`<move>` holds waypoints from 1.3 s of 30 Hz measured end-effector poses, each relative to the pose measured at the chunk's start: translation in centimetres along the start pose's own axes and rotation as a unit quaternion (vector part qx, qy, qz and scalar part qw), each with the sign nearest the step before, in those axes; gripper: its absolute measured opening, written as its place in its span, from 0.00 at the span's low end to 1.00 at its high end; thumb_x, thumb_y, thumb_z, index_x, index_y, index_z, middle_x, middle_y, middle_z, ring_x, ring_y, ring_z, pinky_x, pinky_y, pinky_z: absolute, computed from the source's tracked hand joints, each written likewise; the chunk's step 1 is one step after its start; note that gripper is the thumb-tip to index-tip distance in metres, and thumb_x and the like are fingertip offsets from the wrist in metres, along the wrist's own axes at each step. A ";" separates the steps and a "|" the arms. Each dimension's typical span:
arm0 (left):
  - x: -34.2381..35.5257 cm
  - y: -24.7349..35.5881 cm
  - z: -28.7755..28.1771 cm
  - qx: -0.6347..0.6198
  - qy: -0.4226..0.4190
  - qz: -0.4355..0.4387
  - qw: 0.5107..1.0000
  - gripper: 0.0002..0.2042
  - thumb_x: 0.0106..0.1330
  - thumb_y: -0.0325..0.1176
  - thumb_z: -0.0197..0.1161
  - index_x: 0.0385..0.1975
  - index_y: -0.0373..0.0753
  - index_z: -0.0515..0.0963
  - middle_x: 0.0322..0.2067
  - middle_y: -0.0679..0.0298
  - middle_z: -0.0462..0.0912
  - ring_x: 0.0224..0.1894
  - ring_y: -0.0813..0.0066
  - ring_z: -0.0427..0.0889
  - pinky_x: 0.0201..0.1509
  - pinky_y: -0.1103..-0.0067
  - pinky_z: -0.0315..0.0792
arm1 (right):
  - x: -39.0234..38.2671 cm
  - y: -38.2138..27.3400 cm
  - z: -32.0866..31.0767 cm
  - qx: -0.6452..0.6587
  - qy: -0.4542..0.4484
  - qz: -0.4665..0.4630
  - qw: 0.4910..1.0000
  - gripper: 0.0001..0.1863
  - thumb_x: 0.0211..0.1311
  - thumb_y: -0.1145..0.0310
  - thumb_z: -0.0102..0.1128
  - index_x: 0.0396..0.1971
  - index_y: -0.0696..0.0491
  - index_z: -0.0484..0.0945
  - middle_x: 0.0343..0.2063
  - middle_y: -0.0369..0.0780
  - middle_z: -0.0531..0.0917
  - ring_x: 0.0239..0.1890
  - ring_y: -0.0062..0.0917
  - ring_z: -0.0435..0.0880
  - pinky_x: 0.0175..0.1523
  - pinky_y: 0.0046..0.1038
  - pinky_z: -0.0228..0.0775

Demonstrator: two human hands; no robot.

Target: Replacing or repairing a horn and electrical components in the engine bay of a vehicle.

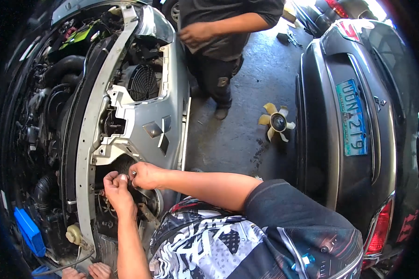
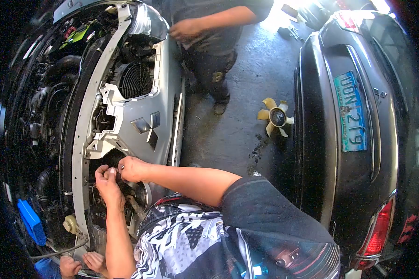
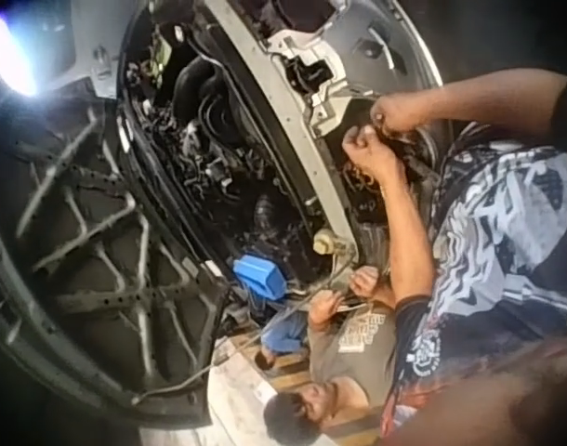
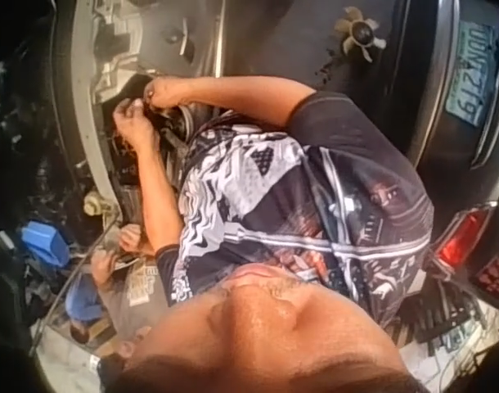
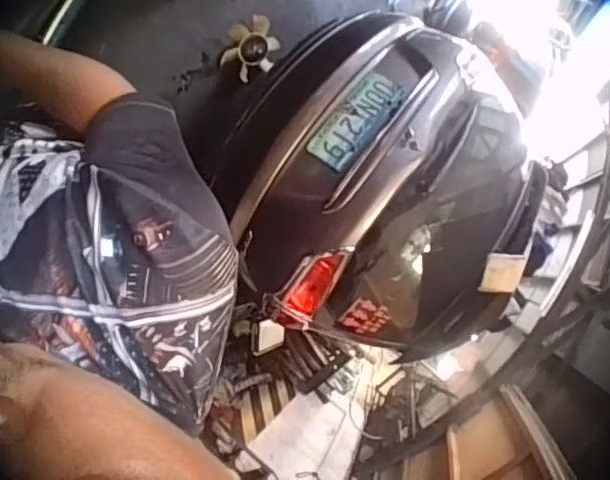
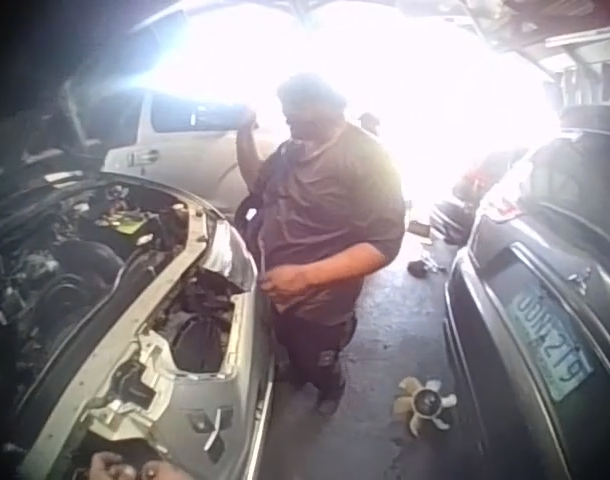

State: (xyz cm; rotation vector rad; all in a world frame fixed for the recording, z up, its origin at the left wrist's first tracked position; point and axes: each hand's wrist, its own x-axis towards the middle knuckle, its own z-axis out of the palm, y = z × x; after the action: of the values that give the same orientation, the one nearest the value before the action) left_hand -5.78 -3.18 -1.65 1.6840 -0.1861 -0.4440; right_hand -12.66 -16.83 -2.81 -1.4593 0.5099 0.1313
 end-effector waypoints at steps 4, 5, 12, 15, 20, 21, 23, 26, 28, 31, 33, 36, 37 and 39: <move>-1.1 1.8 -1.0 0.194 -0.029 0.104 0.975 0.16 0.70 0.21 0.55 0.57 0.33 0.71 0.41 0.58 0.84 0.44 0.74 0.82 0.52 0.77 0.75 | 2.8 2.3 0.6 -0.061 -0.036 -0.132 0.989 0.14 0.55 0.68 0.66 0.40 0.58 0.82 0.32 0.50 0.86 0.38 0.37 0.85 0.45 0.38 0.76; -1.2 2.3 -1.5 0.248 -0.024 0.131 0.960 0.16 0.70 0.21 0.56 0.57 0.33 0.71 0.42 0.57 0.85 0.46 0.72 0.83 0.53 0.76 0.75 | 3.3 1.8 1.3 -0.080 -0.032 -0.195 0.977 0.15 0.56 0.66 0.67 0.41 0.58 0.82 0.32 0.50 0.86 0.38 0.37 0.86 0.45 0.38 0.77; -0.6 0.5 -4.1 0.232 0.052 0.052 0.970 0.29 0.67 0.44 0.70 0.59 0.30 0.70 0.46 0.56 0.79 0.44 0.70 0.78 0.53 0.72 0.73 | 3.8 0.8 1.5 -0.067 -0.059 -0.181 0.979 0.18 0.60 0.57 0.67 0.41 0.58 0.84 0.35 0.50 0.86 0.42 0.32 0.85 0.51 0.35 0.75; -0.1 0.4 -5.6 0.151 -0.062 -0.119 0.979 0.34 0.68 0.56 0.66 0.60 0.30 0.70 0.42 0.59 0.80 0.46 0.72 0.76 0.53 0.75 0.70 | 4.4 1.7 1.7 -0.063 -0.059 -0.191 0.978 0.19 0.61 0.57 0.67 0.40 0.58 0.83 0.32 0.47 0.85 0.39 0.29 0.83 0.48 0.34 0.75; -0.2 1.0 -5.9 -0.020 -0.034 -0.101 0.994 0.21 0.70 0.46 0.67 0.51 0.38 0.70 0.42 0.66 0.81 0.40 0.73 0.84 0.45 0.75 0.79 | 5.0 2.7 1.9 -0.008 -0.070 -0.138 0.988 0.16 0.64 0.60 0.67 0.42 0.58 0.82 0.32 0.41 0.84 0.35 0.23 0.79 0.43 0.30 0.74; -0.4 1.3 -5.3 -0.020 -0.033 -0.100 0.994 0.21 0.70 0.46 0.67 0.51 0.38 0.70 0.42 0.66 0.81 0.40 0.73 0.84 0.45 0.75 0.79 | 5.3 3.1 1.7 0.020 -0.068 -0.127 0.989 0.15 0.65 0.62 0.66 0.43 0.58 0.82 0.33 0.41 0.85 0.35 0.23 0.80 0.44 0.30 0.74; -1.3 1.3 -5.4 -0.124 0.031 -0.055 0.990 0.25 0.70 0.36 0.68 0.57 0.34 0.63 0.46 0.59 0.78 0.41 0.75 0.83 0.44 0.77 0.79 | 3.7 -0.1 1.8 0.047 -0.109 -0.097 0.988 0.14 0.67 0.64 0.63 0.45 0.57 0.81 0.33 0.40 0.84 0.30 0.20 0.78 0.35 0.26 0.72; -2.8 1.9 -4.7 -0.005 -0.014 0.073 0.997 0.30 0.66 0.33 0.70 0.62 0.34 0.60 0.50 0.57 0.76 0.51 0.71 0.81 0.52 0.77 0.78 | 4.0 -0.4 0.0 0.246 -0.214 0.014 0.945 0.20 0.71 0.54 0.60 0.49 0.56 0.77 0.34 0.36 0.82 0.21 0.14 0.69 0.19 0.18 0.56; -3.3 2.4 -4.4 0.026 -0.071 0.127 0.989 0.29 0.67 0.36 0.71 0.61 0.34 0.64 0.50 0.59 0.77 0.54 0.72 0.80 0.54 0.77 0.77 | 3.4 -1.2 -0.2 0.236 -0.208 0.019 0.949 0.21 0.69 0.54 0.61 0.50 0.57 0.76 0.35 0.36 0.82 0.21 0.13 0.69 0.19 0.18 0.56; -3.2 1.7 -4.2 0.067 -0.099 0.153 0.981 0.22 0.69 0.41 0.68 0.54 0.33 0.73 0.49 0.60 0.79 0.51 0.73 0.81 0.54 0.76 0.77 | 2.8 -2.2 -0.8 0.131 -0.202 0.005 0.971 0.26 0.65 0.55 0.65 0.54 0.59 0.77 0.39 0.38 0.83 0.29 0.17 0.77 0.28 0.20 0.68; -2.9 1.3 -3.9 -0.040 0.008 0.041 0.998 0.21 0.71 0.43 0.66 0.53 0.32 0.73 0.46 0.59 0.81 0.44 0.75 0.83 0.51 0.77 0.78 | 3.1 -0.9 -0.8 0.010 -0.146 -0.136 0.980 0.28 0.63 0.55 0.67 0.54 0.61 0.78 0.42 0.41 0.84 0.41 0.22 0.81 0.46 0.24 0.73; -1.2 2.1 -3.6 -0.031 0.010 -0.066 0.997 0.17 0.71 0.41 0.66 0.43 0.31 0.78 0.32 0.63 0.81 0.32 0.79 0.80 0.38 0.79 0.74 | 2.0 -1.0 -0.5 0.031 -0.148 -0.090 0.984 0.25 0.61 0.58 0.68 0.49 0.63 0.82 0.41 0.43 0.86 0.44 0.26 0.82 0.55 0.28 0.71; -0.6 2.4 -3.9 0.016 -0.034 -0.104 0.994 0.15 0.71 0.40 0.67 0.39 0.31 0.80 0.27 0.65 0.80 0.29 0.80 0.77 0.34 0.80 0.70 | 1.8 -1.3 -0.4 0.006 -0.149 -0.107 0.983 0.24 0.61 0.58 0.68 0.49 0.63 0.82 0.40 0.42 0.86 0.43 0.25 0.82 0.53 0.28 0.72; 0.1 2.7 -4.1 0.062 -0.076 -0.141 0.985 0.13 0.70 0.39 0.67 0.34 0.32 0.82 0.23 0.67 0.79 0.26 0.82 0.74 0.30 0.81 0.67 | 1.3 -1.9 -0.7 -0.009 -0.154 -0.097 0.983 0.23 0.60 0.58 0.68 0.47 0.62 0.83 0.38 0.42 0.87 0.42 0.26 0.83 0.52 0.29 0.73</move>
State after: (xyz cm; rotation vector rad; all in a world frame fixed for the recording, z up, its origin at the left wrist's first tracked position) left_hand -3.77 0.08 1.38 1.8078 -0.0882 -0.7872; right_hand -10.95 -18.05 -1.57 -1.4642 0.1134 0.2032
